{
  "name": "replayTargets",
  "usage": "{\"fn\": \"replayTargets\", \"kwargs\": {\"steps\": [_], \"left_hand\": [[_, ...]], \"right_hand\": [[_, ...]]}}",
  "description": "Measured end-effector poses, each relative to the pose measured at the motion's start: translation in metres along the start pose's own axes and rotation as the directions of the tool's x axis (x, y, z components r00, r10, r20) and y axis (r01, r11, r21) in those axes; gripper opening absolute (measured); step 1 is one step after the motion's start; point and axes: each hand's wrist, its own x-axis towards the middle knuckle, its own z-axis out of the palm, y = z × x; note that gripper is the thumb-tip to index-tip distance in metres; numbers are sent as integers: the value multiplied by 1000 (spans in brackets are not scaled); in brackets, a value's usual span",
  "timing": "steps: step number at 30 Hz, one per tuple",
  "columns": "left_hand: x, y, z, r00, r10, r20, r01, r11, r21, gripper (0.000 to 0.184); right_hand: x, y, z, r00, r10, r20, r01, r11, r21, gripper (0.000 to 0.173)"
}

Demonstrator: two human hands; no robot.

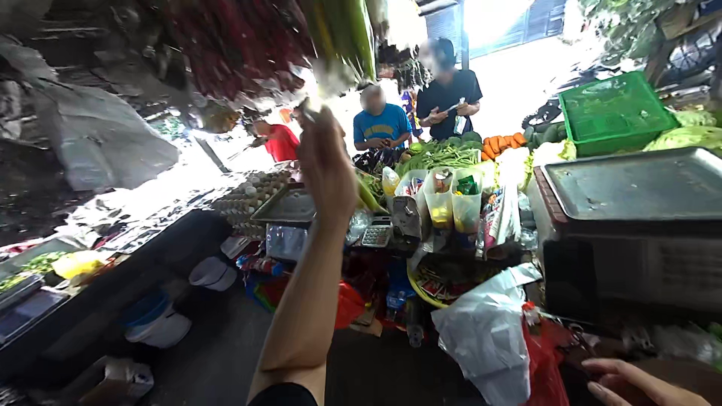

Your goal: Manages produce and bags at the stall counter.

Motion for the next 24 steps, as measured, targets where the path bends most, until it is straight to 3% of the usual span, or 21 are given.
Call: {"fn": "replayTargets", "kwargs": {"steps": [2,5,6,7,8,10,12,14,16,19,21,22,24], "left_hand": [[-67,6,31,952,-93,291,97,995,-1,34],[-163,28,83,763,98,639,61,973,-221,18],[-191,39,97,697,194,690,47,948,-314,17],[-213,48,107,662,271,699,38,919,-393,17],[-230,53,116,670,313,673,39,890,-454,17],[-250,52,120,733,270,624,81,877,-474,21],[-256,40,114,758,142,636,142,916,-375,49],[-262,12,107,735,14,677,171,964,-205,66],[-276,-24,98,632,-159,758,215,976,25,66],[-308,-69,91,331,-437,836,336,883,328,64],[-338,-81,92,190,-469,863,366,849,381,73],[-354,-80,94,158,-454,877,374,849,373,79],[-382,-71,101,168,-434,885,399,851,341,87]], "right_hand": [[7,5,16,991,-92,-92,95,995,25,51],[39,-20,46,892,-311,-327,329,944,1,83],[47,-32,50,855,-356,-376,377,926,-18,76],[54,-41,49,819,-396,-414,412,910,-55,54],[58,-48,42,811,-413,-413,413,906,-96,39],[71,-48,19,841,-386,-379,359,922,-142,28],[85,-42,-18,872,-321,-369,274,946,-173,29],[105,-41,-63,796,-331,-507,231,940,-251,37],[130,-35,-110,730,-347,-589,67,893,-444,47],[161,-23,-153,829,-84,-553,-283,789,-545,59],[172,-7,-158,867,85,-491,-376,757,-534,56],[172,0,-154,871,97,-482,-379,757,-532,58],[161,5,-136,855,18,-519,-330,790,-517,66]]}}
